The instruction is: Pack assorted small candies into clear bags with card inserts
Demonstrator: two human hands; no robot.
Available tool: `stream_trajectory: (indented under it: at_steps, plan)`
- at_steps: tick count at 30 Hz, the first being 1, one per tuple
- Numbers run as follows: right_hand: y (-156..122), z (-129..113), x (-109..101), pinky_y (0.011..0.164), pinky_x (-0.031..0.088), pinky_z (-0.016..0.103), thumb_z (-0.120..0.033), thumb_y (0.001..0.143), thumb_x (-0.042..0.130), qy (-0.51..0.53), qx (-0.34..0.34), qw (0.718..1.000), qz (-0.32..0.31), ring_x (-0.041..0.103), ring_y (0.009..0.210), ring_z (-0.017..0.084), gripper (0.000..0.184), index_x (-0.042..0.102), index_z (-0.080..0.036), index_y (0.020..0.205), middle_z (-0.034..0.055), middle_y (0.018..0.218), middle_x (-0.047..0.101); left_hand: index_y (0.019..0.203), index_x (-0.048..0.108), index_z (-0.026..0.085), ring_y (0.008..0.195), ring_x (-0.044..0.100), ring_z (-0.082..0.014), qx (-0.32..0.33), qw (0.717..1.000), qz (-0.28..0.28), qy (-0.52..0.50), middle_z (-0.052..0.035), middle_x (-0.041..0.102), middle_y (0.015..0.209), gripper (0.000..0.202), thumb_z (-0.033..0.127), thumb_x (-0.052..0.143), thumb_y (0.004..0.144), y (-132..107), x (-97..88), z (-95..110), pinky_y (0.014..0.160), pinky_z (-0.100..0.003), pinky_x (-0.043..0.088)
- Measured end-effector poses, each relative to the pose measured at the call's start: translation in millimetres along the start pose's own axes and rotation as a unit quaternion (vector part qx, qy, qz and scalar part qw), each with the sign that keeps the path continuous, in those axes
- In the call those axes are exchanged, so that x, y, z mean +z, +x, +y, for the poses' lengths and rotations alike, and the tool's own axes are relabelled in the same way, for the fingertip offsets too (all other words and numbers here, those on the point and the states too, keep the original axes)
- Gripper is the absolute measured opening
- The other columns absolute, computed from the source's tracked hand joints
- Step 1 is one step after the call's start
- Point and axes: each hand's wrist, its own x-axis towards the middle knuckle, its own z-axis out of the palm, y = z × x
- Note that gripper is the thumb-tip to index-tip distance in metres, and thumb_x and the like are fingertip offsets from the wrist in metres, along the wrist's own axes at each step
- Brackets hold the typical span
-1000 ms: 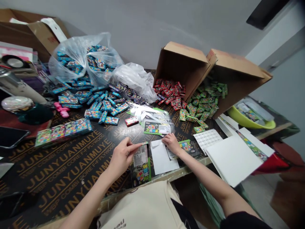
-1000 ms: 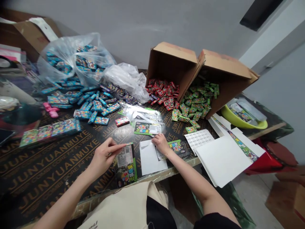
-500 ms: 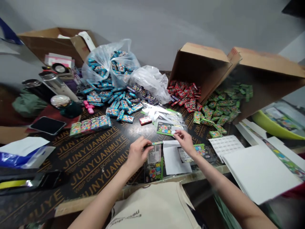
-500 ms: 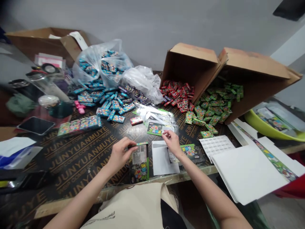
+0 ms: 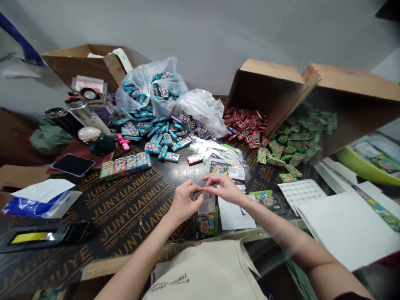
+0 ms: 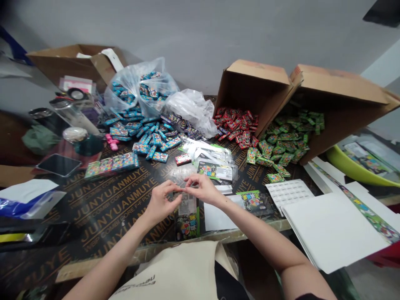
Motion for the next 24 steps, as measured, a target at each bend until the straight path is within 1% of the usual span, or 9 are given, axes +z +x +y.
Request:
stream_trajectory:
  at_steps: [5, 10, 12, 13, 15, 17, 21, 23, 24]
  plan:
    - [-8, 5, 9, 0.075, 0.045, 0.03, -0.024, 0.074, 0.061, -0.029, -0.06, 0.996, 0.054, 0.061, 0.081, 0.017, 0.008, 0.064, -0.018, 0.068, 0.0051, 0.085, 0.066, 0.068, 0.062, 0.015, 0.063, 0.054, -0.0131, -0.008, 0.998, 0.06, 0.026, -0.0013, 0.054, 0.065, 0.011, 0.025, 0.06, 0.072, -1, 12.1, -4, 0.059, -0.024, 0.04]
    - [-17, 11, 19, 0.076, 0.046, 0.032, -0.024, 0.077, 0.059, -0.034, -0.085, 0.99, 0.104, 0.061, 0.079, 0.018, 0.008, 0.064, -0.021, 0.072, 0.0045, 0.08, 0.066, 0.066, 0.058, 0.016, 0.065, 0.053, -0.0136, -0.006, 0.997, 0.062, 0.039, -0.0015, 0.053, 0.066, 0.011, 0.023, 0.056, 0.075, -1, 17.3, -8, 0.06, -0.024, 0.04]
    - [-19, 13, 21, 0.076, 0.046, 0.032, -0.024, 0.076, 0.059, -0.016, -0.075, 0.989, 0.124, 0.06, 0.079, 0.017, 0.005, 0.064, -0.022, 0.077, 0.0043, 0.082, 0.065, 0.066, 0.057, 0.016, 0.065, 0.053, -0.0137, -0.007, 0.997, 0.058, 0.042, -0.0013, 0.053, 0.066, 0.012, 0.023, 0.056, 0.076, -1, 16.3, -8, 0.06, -0.024, 0.04]
    - [-19, 13, 21, 0.075, 0.046, 0.032, -0.023, 0.075, 0.061, 0.008, -0.059, 0.989, 0.137, 0.059, 0.078, 0.017, 0.009, 0.063, -0.023, 0.084, 0.0037, 0.083, 0.064, 0.066, 0.056, 0.017, 0.065, 0.053, -0.0138, -0.007, 0.997, 0.056, 0.044, -0.0012, 0.052, 0.066, 0.012, 0.024, 0.056, 0.076, -2, 15.8, -7, 0.06, -0.024, 0.04]
    - [-17, 13, 23, 0.071, 0.047, 0.029, -0.021, 0.068, 0.066, 0.08, -0.007, 0.984, 0.158, 0.058, 0.075, 0.015, 0.033, 0.056, -0.025, 0.099, 0.0014, 0.082, 0.061, 0.066, 0.055, 0.017, 0.065, 0.053, -0.0142, -0.005, 0.998, 0.05, 0.049, -0.0013, 0.052, 0.066, 0.013, 0.024, 0.056, 0.077, -2, 16.1, -6, 0.06, -0.024, 0.04]
    - [-13, 12, 25, 0.064, 0.046, 0.025, -0.017, 0.061, 0.069, 0.176, 0.057, 0.97, 0.158, 0.056, 0.068, 0.013, 0.049, 0.049, -0.025, 0.105, -0.002, 0.076, 0.057, 0.068, 0.053, 0.017, 0.067, 0.053, -0.0144, -0.003, 0.998, 0.046, 0.049, -0.0014, 0.053, 0.068, 0.011, 0.024, 0.055, 0.077, -2, 18.6, -3, 0.061, -0.025, 0.041]
    - [-2, 17, 29, 0.053, 0.04, 0.021, -0.017, 0.06, 0.063, 0.314, 0.175, 0.925, 0.123, 0.05, 0.054, 0.01, 0.041, 0.046, -0.024, 0.096, -0.0066, 0.062, 0.052, 0.084, 0.052, 0.018, 0.074, 0.055, -0.0154, 0.009, 0.998, 0.052, 0.036, -0.0028, 0.056, 0.078, 0.01, 0.024, 0.056, 0.077, -5, 21.9, 3, 0.067, -0.027, 0.043]
    - [1, 28, 21, 0.052, 0.04, 0.021, -0.023, 0.066, 0.058, 0.309, 0.208, 0.921, 0.115, 0.05, 0.053, 0.01, 0.032, 0.046, -0.023, 0.096, -0.0052, 0.064, 0.054, 0.087, 0.052, 0.018, 0.076, 0.055, -0.0161, 0.016, 0.998, 0.037, 0.041, -0.0036, 0.057, 0.081, 0.013, 0.026, 0.055, 0.078, -8, 14.6, -2, 0.069, -0.028, 0.044]
    - [0, 37, 12, 0.053, 0.04, 0.022, -0.027, 0.07, 0.055, 0.276, 0.206, 0.931, 0.123, 0.051, 0.055, 0.01, 0.029, 0.047, -0.023, 0.098, -0.0034, 0.069, 0.057, 0.088, 0.052, 0.018, 0.076, 0.055, -0.0164, 0.011, 0.998, 0.03, 0.052, -0.0039, 0.057, 0.082, 0.014, 0.028, 0.055, 0.078, -9, 7.6, -9, 0.069, -0.028, 0.044]
